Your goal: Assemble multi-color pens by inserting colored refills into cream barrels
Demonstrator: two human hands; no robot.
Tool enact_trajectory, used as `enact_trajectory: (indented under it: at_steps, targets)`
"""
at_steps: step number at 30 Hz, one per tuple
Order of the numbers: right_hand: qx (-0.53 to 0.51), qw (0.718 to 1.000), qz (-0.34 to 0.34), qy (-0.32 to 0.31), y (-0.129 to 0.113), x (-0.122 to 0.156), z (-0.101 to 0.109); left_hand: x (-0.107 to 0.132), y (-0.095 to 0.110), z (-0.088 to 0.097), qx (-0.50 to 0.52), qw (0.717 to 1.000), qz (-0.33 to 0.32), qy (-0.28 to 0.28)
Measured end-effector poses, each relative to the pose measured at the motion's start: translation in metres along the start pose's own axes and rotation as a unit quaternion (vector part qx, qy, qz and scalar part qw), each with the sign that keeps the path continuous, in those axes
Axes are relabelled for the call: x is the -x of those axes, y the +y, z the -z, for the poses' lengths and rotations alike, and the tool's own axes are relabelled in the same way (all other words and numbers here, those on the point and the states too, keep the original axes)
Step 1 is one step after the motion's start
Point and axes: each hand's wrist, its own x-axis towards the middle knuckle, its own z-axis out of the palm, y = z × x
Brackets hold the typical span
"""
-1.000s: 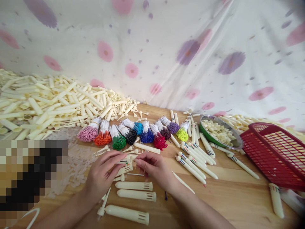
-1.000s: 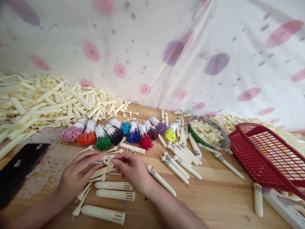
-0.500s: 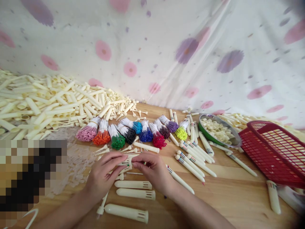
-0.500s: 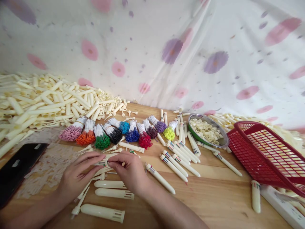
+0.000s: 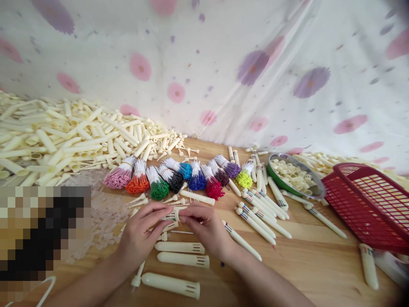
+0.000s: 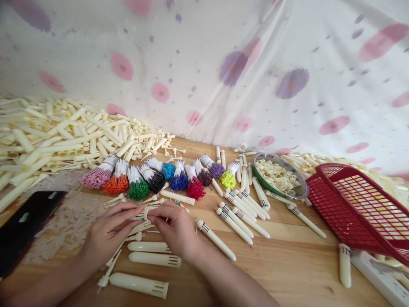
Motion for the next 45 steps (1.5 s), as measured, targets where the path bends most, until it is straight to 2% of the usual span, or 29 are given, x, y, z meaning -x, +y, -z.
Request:
enact_trajectory:
  at_steps: [3,5,7,8,10,12,15,22,25,29,32,35,38,41,45]
  targets:
    - [-0.13,0.986,-0.105,0.008,-0.002,-0.003,-0.002,-0.003,0.003,0.003,-0.03,0.999,-0.044,0.004]
    - [-0.216,0.955,-0.2,0.018,-0.005,-0.003,-0.004,-0.005,0.005,0.005,-0.056,0.996,-0.068,0.01]
    - [-0.288,0.914,-0.286,0.027,-0.008,-0.004,-0.005,-0.007,0.006,0.006,-0.078,0.993,-0.086,0.018]
    - [-0.312,0.897,-0.313,0.029,-0.009,-0.004,-0.005,-0.007,0.006,0.006,-0.085,0.992,-0.09,0.021]
    - [-0.332,0.881,-0.336,0.034,-0.011,-0.005,-0.005,-0.008,0.007,0.005,-0.083,0.992,-0.087,0.024]
    - [-0.324,0.883,-0.339,0.033,-0.01,-0.006,-0.005,-0.007,0.006,0.003,-0.064,0.995,-0.07,0.023]
    - [-0.283,0.903,-0.321,0.029,-0.004,-0.008,-0.004,-0.004,0.004,0.0,-0.021,0.999,-0.031,0.016]
    - [-0.204,0.958,-0.203,-0.019,0.006,-0.009,0.003,-0.001,0.004,-0.003,0.031,0.999,0.041,-0.01]
    - [-0.217,0.95,-0.225,-0.021,0.002,-0.006,0.003,-0.003,0.007,-0.001,0.025,0.999,0.026,0.002]
    - [-0.302,0.896,-0.325,-0.009,-0.002,-0.003,-0.001,-0.005,0.011,0.0,-0.002,0.999,-0.027,0.02]
    - [-0.328,0.881,-0.342,0.002,0.001,-0.005,-0.003,-0.003,0.01,-0.001,-0.008,1.0,-0.022,0.02]
    - [-0.299,0.894,-0.334,-0.027,0.006,-0.009,0.0,-0.001,0.008,-0.002,0.003,1.0,0.021,0.003]
    - [-0.266,0.915,-0.294,-0.074,0.009,-0.011,0.007,0.001,0.006,-0.002,0.015,0.998,0.054,-0.013]
    - [-0.251,0.933,-0.246,-0.083,0.01,-0.011,0.012,0.001,0.005,-0.002,0.022,0.999,0.041,-0.018]
    - [-0.226,0.946,-0.221,-0.075,0.009,-0.009,0.011,0.0,0.006,-0.002,0.018,1.0,-0.005,-0.007]
